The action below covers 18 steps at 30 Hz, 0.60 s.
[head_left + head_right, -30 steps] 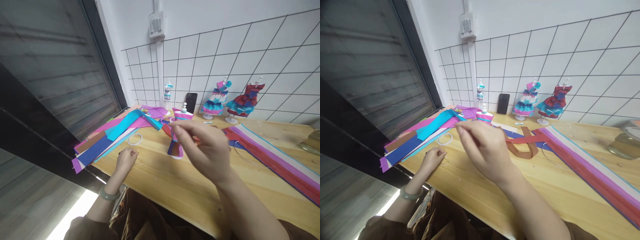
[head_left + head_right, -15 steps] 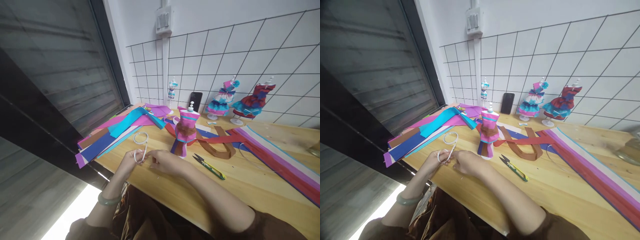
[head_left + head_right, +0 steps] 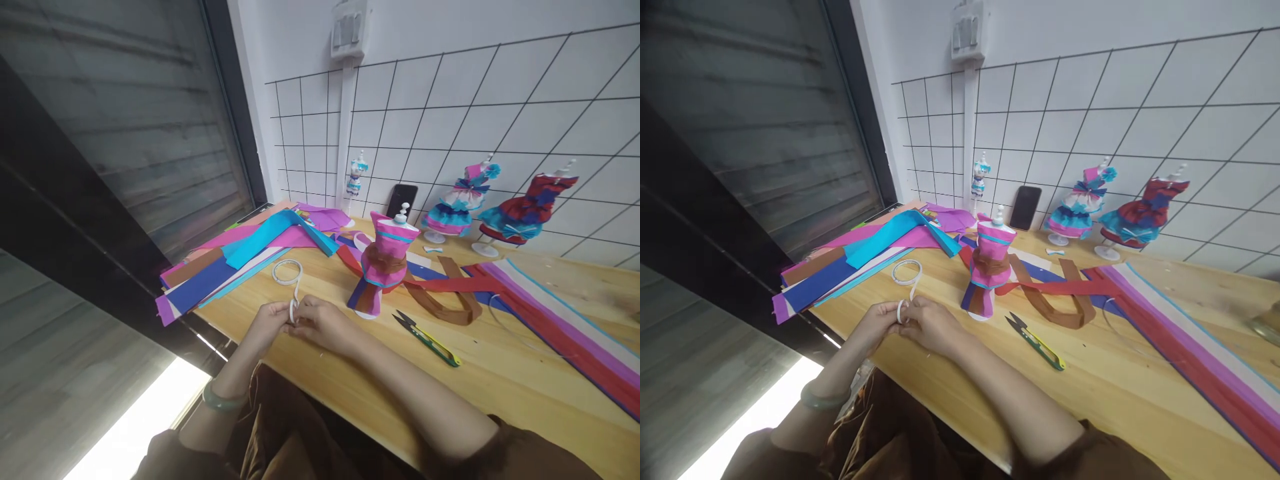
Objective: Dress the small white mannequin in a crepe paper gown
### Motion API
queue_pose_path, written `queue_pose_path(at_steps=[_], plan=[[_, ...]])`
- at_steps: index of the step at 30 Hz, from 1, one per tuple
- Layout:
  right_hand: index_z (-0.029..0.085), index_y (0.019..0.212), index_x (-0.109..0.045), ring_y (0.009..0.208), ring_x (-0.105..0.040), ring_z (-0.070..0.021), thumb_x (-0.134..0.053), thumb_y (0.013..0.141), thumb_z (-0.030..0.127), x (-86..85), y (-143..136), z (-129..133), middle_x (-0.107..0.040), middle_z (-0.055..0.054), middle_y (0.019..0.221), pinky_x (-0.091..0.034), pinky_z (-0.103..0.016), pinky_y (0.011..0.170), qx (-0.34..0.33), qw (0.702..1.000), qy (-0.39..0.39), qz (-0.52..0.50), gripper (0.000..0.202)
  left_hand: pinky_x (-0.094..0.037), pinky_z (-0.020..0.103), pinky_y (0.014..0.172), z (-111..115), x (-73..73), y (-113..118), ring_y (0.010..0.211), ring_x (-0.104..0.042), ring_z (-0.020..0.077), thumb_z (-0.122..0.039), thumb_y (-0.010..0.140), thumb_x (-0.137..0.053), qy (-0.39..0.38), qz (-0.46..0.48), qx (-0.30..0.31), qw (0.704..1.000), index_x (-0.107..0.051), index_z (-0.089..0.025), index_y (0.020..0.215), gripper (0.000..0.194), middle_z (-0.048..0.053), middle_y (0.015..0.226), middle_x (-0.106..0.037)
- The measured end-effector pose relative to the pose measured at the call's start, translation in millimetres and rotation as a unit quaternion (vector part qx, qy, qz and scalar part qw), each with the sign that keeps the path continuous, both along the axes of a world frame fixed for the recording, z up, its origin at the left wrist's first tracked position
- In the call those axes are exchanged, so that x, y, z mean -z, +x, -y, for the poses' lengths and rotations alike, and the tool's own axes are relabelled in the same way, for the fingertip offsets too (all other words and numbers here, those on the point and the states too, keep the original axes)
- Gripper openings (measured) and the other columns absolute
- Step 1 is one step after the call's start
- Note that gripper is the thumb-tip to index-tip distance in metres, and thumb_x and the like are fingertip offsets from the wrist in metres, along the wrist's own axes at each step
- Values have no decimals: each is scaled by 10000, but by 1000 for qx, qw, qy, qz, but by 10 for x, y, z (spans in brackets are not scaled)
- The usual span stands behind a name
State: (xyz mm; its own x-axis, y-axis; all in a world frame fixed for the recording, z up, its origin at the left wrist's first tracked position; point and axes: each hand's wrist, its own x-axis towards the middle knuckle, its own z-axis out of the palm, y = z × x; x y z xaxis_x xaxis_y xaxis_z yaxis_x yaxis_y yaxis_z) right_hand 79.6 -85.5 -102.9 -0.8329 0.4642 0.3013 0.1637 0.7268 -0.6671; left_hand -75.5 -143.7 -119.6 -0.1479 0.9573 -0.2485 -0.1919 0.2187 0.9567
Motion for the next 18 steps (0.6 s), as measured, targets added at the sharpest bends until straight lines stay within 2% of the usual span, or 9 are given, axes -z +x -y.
queue_pose_path(at_steps=[1, 3, 5, 7, 13, 16, 18], plan=[[196, 833, -677, 793, -547, -146, -632, 814, 225, 20, -9, -8, -584, -36, 864, -403, -256, 722, -2, 1000, -17, -22, 57, -470, 216, 596, -3, 3, -3, 594, -556, 96, -398, 651, -733, 0, 1, 1, 1000, -687, -100, 776, 326, 31, 663, -647], [188, 762, -686, 816, -552, -156, -640, 804, 230, 63, -34, -32, -604, -38, 843, -403, -275, 758, 14, 990, -110, -89, 75, -462, 203, 558, -9, 11, -10, 564, -554, 87, -391, 635, -742, 0, -1, 2, 1000, -665, -99, 791, 340, 24, 649, -642], [182, 723, -678, 772, -559, -154, -661, 787, 291, 111, -61, -72, -623, -28, 790, -410, -284, 745, 48, 959, -231, -156, 128, -451, 198, 510, -15, 18, -12, 538, -564, 93, -400, 623, -745, -8, -9, -2, 1000, -632, -103, 822, 374, 30, 639, -651], [175, 715, -660, 705, -570, -149, -659, 780, 387, 163, -85, -127, -634, -17, 724, -424, -287, 712, 78, 926, -313, -196, 221, -430, 197, 450, -24, 27, -9, 488, -557, 101, -436, 632, -728, -20, -30, -13, 999, -588, -115, 835, 405, 38, 609, -654], [178, 710, -610, 626, -624, -144, -646, 736, 542, 296, -127, -236, -669, -19, 655, -488, -297, 700, 112, 866, -413, -258, 367, -342, 196, 335, -73, 123, -8, 368, -470, 105, -545, 736, -586, -8, -130, -56, 990, -470, -179, 766, 385, -14, 489, -572], [183, 699, -580, 591, -629, -138, -673, 694, 564, 324, -135, -239, -676, -18, 639, -504, -291, 671, 120, 839, -451, -278, 392, -387, 211, 399, -91, 185, -38, 467, -522, 118, -457, 797, -545, 71, -221, -113, 966, -513, -178, 846, 285, 2, 607, -604], [183, 704, -568, 569, -632, -139, -693, 669, 570, 323, -130, -238, -677, -17, 623, -513, -298, 661, 122, 826, -472, -284, 408, -494, 261, 609, -97, 198, -60, 742, -620, 161, -322, 818, -527, 161, -316, -125, 927, -575, -173, 991, 233, 67, 857, -668]])
